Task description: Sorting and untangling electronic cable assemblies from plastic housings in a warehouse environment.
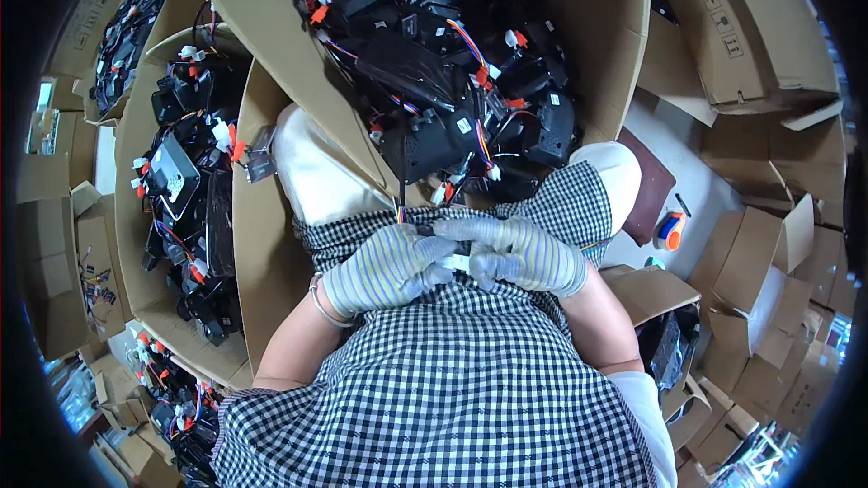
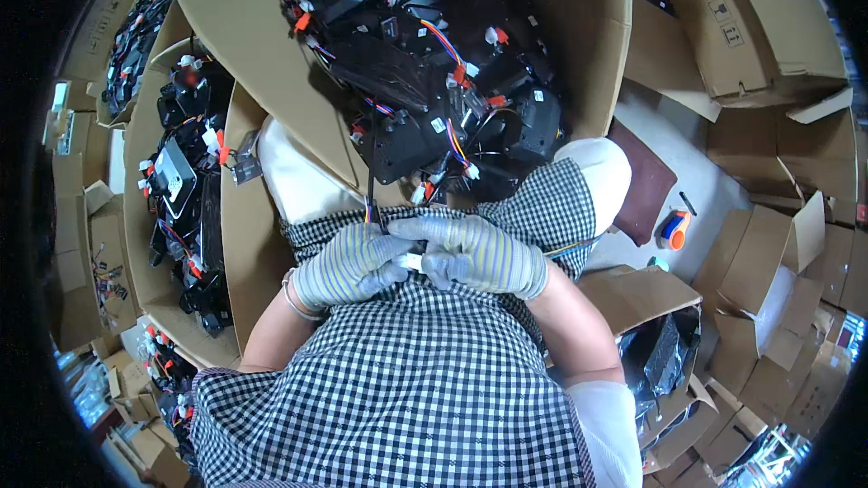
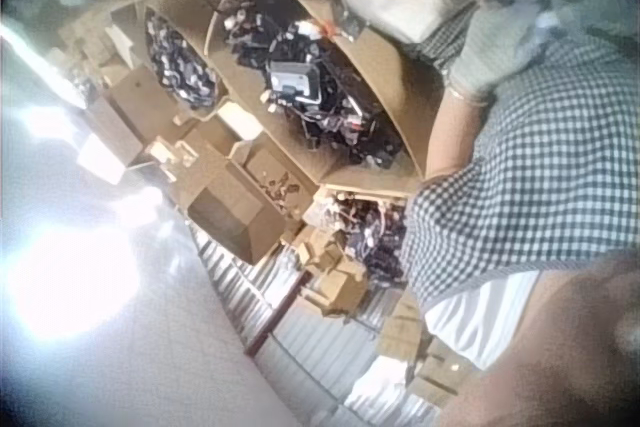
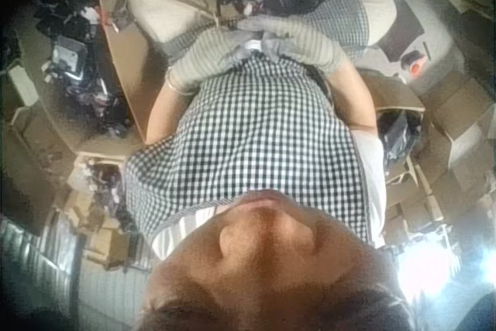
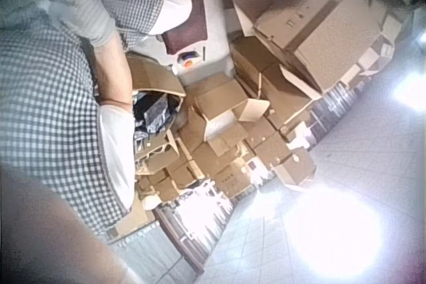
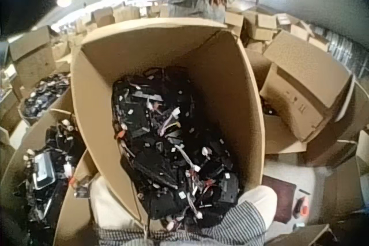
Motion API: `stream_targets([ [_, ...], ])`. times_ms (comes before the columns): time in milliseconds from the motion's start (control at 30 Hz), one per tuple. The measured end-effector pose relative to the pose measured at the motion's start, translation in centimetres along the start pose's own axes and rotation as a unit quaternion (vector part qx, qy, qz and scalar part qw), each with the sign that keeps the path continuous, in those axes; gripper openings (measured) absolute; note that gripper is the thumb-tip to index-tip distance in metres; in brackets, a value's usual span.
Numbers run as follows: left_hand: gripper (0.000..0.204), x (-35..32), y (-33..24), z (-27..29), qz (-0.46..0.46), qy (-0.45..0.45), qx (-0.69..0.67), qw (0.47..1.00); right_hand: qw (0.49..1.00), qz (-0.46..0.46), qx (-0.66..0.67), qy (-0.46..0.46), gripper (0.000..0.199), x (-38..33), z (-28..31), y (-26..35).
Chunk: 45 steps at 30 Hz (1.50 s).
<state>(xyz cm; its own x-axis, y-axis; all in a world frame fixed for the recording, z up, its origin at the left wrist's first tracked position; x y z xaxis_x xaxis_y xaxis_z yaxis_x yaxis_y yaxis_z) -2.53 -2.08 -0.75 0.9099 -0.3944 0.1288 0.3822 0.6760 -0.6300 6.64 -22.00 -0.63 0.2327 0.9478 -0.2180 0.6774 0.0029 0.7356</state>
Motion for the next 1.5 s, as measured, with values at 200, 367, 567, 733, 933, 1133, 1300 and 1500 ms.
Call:
stream_targets([
  [200,0.034,0.2,-0.7,-0.3,-0.012,0.029,0.042,0.999,0.994,-0.052,0.080,-0.054,0.051,0.0,-1.5,0.1],
  [367,0.035,-0.3,-0.3,-0.5,0.032,0.000,0.006,0.999,0.995,-0.015,-0.045,-0.092,0.052,0.5,-1.5,-0.5],
  [567,0.033,-0.5,-0.9,-0.1,0.078,-0.003,0.041,0.996,0.885,0.059,-0.438,-0.146,0.024,0.3,-1.3,-0.9],
  [733,0.034,-0.8,-0.7,-0.4,0.057,-0.047,0.046,0.996,0.964,-0.065,-0.240,-0.100,0.028,0.6,-1.6,-0.4],
  [933,0.028,-0.5,-0.2,0.4,0.128,-0.063,0.000,0.990,0.951,0.150,-0.221,-0.158,0.024,0.9,-0.2,0.6],
  [1133,0.026,0.0,-0.8,1.3,0.174,-0.151,-0.178,0.957,0.869,0.047,-0.353,-0.344,0.016,7.1,8.9,-0.4],
  [1300,0.037,-1.1,-0.1,2.2,0.176,-0.184,-0.031,0.966,0.967,0.088,0.009,-0.238,0.029,4.9,4.2,1.5],
  [1500,0.028,1.6,-2.3,4.0,-0.041,-0.187,0.086,0.978,0.982,0.127,0.061,-0.127,0.039,-2.1,0.1,4.3],
])
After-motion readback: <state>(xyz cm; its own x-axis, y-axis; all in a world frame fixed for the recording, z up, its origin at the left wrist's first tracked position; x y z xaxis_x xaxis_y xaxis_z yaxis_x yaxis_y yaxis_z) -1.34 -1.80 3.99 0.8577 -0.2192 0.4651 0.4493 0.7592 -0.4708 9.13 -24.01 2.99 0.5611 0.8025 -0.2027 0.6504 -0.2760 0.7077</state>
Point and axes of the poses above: each hand's wrist, its own x-axis towards the middle knuckle, its own z-axis out of the back of the hand, y = z × x, the point moved 1 cm from there along x, towards the middle knuckle, and after that the axes turned 13 degrees about x, right-handed, at the moved point
